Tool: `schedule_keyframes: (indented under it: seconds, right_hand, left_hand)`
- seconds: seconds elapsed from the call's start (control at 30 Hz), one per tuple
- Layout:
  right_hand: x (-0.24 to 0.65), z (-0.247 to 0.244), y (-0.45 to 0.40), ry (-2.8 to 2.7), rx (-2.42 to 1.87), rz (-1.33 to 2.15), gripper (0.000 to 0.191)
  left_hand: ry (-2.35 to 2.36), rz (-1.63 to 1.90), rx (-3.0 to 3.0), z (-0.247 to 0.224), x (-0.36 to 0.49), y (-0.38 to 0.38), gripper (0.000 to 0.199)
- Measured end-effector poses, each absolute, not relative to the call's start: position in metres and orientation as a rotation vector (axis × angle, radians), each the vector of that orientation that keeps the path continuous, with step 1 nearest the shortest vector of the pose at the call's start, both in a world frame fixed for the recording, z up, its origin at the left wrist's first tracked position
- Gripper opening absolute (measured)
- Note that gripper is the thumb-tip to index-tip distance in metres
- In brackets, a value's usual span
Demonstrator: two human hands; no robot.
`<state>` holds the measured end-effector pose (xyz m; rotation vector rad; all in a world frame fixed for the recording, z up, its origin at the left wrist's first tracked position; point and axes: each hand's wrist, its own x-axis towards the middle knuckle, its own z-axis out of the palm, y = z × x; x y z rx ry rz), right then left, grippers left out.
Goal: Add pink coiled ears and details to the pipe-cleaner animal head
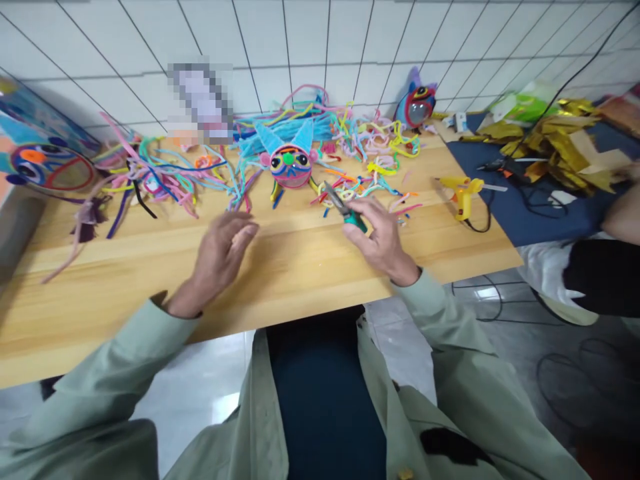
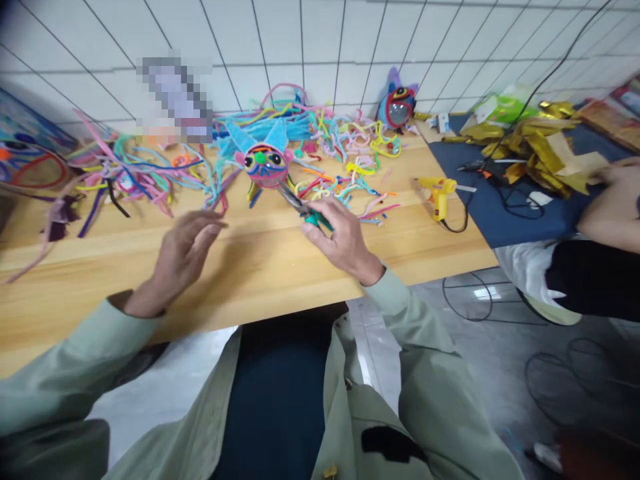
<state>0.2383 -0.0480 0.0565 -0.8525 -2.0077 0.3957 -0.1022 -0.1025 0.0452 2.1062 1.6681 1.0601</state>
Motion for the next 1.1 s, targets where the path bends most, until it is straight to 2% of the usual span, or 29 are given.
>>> schedule_keyframes:
  seconds: [0.1,0.17,0.27,0.4,0.53,0.67,0.8,0.9,1.03,1.1]
  right_hand:
    - [0.219,0.053,-0.049,-1.947,-0.847,0.731,0.044]
    - [0.206,0.046,-0.048,-1.964,-0.868,0.836,0.039]
    - [0.187,0.038,-0.046,-2.07,-0.856,0.756,0.029]
    - [0.156,0.032,-0.052,-2.153,-0.893,0.545,0.038]
    - [0.131,0.028,-0.052,-2.185,-0.893,0.496,0.039]
    - [0.128,0.021,-0.045,-2.207,-0.667,0.617,0.056]
    - [0.131,0.014,-0.04,-2.175,-0.639,0.662,0.067]
    - [0.13,0.009,-0.038,-2.21,-0.77,0.644,0.055]
    - [0.129,0.006,-0.035,-2.353,-0.905,0.607,0.018]
    - [0.131,0.006,-0.034,-2.359,-0.954,0.58,0.017]
  left_hand:
    - [1.392,1.068,1.871,0.05,-0.069,-0.116,0.037]
    - [1.287,0.984,1.766,0.045,-0.044,-0.123,0.039]
    - [1.132,1.058,1.489,0.035,-0.02,-0.119,0.044]
    - [0.891,1.222,1.007,0.024,-0.004,-0.102,0.067]
    - [0.986,1.349,0.764,0.019,0.0,-0.091,0.065]
    - [1.178,1.374,0.708,0.021,-0.02,-0.087,0.061]
    - [1.242,1.358,0.712,0.026,-0.047,-0.086,0.07]
    - [1.348,1.39,0.801,0.025,-0.056,-0.086,0.069]
    - [1.325,1.362,0.898,0.024,-0.052,-0.088,0.071]
    - [1.387,1.338,0.962,0.026,-0.05,-0.092,0.068]
